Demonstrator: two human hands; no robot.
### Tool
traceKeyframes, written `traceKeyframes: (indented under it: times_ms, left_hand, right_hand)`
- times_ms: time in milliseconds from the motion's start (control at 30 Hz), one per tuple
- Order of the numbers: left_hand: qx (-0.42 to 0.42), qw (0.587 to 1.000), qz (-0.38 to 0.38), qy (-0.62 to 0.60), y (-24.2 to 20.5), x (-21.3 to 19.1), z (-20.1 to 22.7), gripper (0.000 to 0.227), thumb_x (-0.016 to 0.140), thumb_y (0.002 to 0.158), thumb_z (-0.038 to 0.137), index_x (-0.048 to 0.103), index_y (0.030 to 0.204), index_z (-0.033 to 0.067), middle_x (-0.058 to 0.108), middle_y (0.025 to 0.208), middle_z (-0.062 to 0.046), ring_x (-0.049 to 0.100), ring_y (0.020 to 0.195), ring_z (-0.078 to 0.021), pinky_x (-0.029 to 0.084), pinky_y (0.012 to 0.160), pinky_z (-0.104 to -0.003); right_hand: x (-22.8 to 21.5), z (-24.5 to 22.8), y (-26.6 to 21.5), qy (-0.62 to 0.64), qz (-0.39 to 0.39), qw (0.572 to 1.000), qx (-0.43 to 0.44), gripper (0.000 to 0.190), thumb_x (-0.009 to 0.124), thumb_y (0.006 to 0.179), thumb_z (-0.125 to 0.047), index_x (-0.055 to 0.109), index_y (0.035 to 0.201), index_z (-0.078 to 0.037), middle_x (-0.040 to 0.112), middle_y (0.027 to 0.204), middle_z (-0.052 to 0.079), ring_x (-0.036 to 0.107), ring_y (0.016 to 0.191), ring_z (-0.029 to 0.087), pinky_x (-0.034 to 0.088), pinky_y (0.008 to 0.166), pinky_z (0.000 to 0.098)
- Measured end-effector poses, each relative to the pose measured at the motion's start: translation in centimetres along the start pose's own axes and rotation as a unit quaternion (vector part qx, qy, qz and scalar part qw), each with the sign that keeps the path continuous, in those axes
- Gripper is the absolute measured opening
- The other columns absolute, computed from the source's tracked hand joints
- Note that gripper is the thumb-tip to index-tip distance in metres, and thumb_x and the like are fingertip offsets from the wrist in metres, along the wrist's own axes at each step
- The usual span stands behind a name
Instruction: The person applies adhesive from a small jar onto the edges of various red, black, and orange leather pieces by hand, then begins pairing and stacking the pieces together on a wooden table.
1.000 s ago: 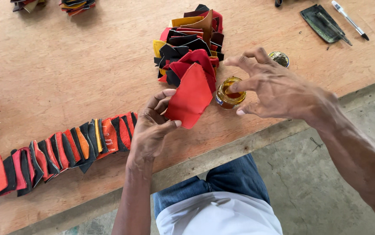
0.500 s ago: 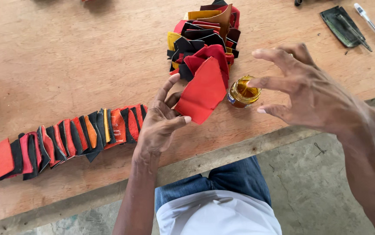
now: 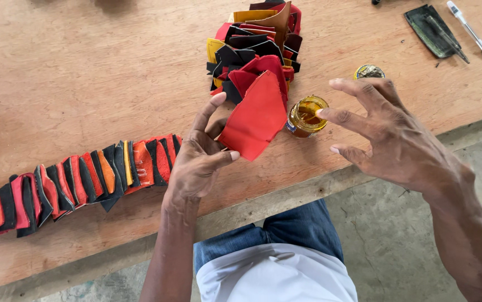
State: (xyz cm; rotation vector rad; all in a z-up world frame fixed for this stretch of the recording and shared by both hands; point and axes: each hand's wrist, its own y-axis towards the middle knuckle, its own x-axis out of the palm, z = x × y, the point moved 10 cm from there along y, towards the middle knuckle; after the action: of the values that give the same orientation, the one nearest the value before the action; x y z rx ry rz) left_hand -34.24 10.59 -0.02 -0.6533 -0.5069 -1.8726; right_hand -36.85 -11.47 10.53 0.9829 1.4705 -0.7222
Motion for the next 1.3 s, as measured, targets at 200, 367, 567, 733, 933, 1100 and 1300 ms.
traceKeyframes:
  times_ms: [200,367,567,733,933,1100,1300]
  left_hand:
    - [0.0,1.0,0.009,0.014,0.0,-0.3,-0.2,0.102,0.067,0.075,-0.025,0.031,0.163,0.0103,0.058,0.134,-0.018,0.067,0.111,-0.0207,0.061,0.093,-0.033]
    - [0.006,1.0,0.003,0.017,0.0,-0.9,-0.6,0.086,0.064,0.074,-0.025,0.045,0.152,0.0065,0.06,0.136,-0.017,0.069,0.11,-0.0189,0.061,0.088,-0.029]
    - [-0.006,1.0,0.024,0.005,-0.2,-2.2,-1.8,0.037,0.073,0.086,-0.02,0.072,0.119,-0.0046,0.073,0.115,-0.015,0.072,0.102,-0.0191,0.062,0.091,-0.032]
    - [0.004,0.998,-0.006,-0.055,-0.6,-1.6,-1.4,0.022,0.078,0.088,-0.016,0.073,0.105,-0.0024,0.074,0.107,-0.012,0.074,0.097,-0.0209,0.064,0.087,-0.035]
    - [-0.029,0.996,0.012,-0.084,-1.9,-2.1,-3.2,0.022,0.081,0.089,-0.01,0.073,0.109,-0.0033,0.074,0.107,-0.011,0.071,0.095,-0.0168,0.062,0.086,-0.031]
    - [-0.021,0.991,-0.039,-0.13,-2.6,-0.2,-3.8,0.037,0.081,0.089,-0.01,0.069,0.123,-0.0015,0.074,0.112,-0.014,0.072,0.1,-0.0191,0.062,0.088,-0.033]
    - [-0.032,0.987,-0.047,-0.149,-3.1,1.7,-3.1,0.055,0.08,0.084,-0.01,0.065,0.136,0.0013,0.067,0.13,-0.014,0.069,0.112,-0.0211,0.062,0.095,-0.037]
  right_hand:
    - [0.4,-0.1,-0.3,0.01,0.003,1.0,0.001,0.056,0.083,0.071,-0.023,0.068,0.125,-0.02,0.036,0.154,0.006,0.034,0.14,0.033,0.038,0.117,0.0461]
    - [-0.1,-0.5,-0.6,0.018,0.021,0.999,-0.018,0.055,0.082,0.071,-0.02,0.067,0.124,-0.016,0.037,0.151,0.007,0.036,0.139,0.035,0.04,0.115,0.0463]
    - [-0.4,-0.4,-1.1,0.03,0.035,0.999,-0.021,0.057,0.082,0.07,-0.019,0.065,0.125,-0.016,0.037,0.151,0.009,0.038,0.137,0.036,0.043,0.113,0.0471]
    - [-0.4,-0.4,-1.8,0.039,0.052,0.998,-0.026,0.054,0.082,0.069,-0.021,0.067,0.121,-0.017,0.04,0.151,0.009,0.037,0.137,0.036,0.042,0.113,0.0496]
    - [-7.0,-0.8,-5.5,0.082,0.32,0.941,-0.076,0.043,0.081,0.087,-0.028,0.06,0.12,-0.011,0.052,0.129,0.014,0.054,0.121,0.024,0.055,0.1,0.0383]
    - [-1.1,-4.2,-4.3,0.436,0.201,0.87,-0.11,0.071,0.073,0.099,-0.031,0.037,0.159,-0.018,0.058,0.126,0.01,0.061,0.11,0.017,0.061,0.092,0.0338]
    - [4.2,-7.5,-1.5,0.425,0.067,0.891,-0.143,0.098,0.073,0.096,-0.035,0.007,0.167,-0.021,0.055,0.139,0.011,0.06,0.115,0.02,0.058,0.098,0.0389]
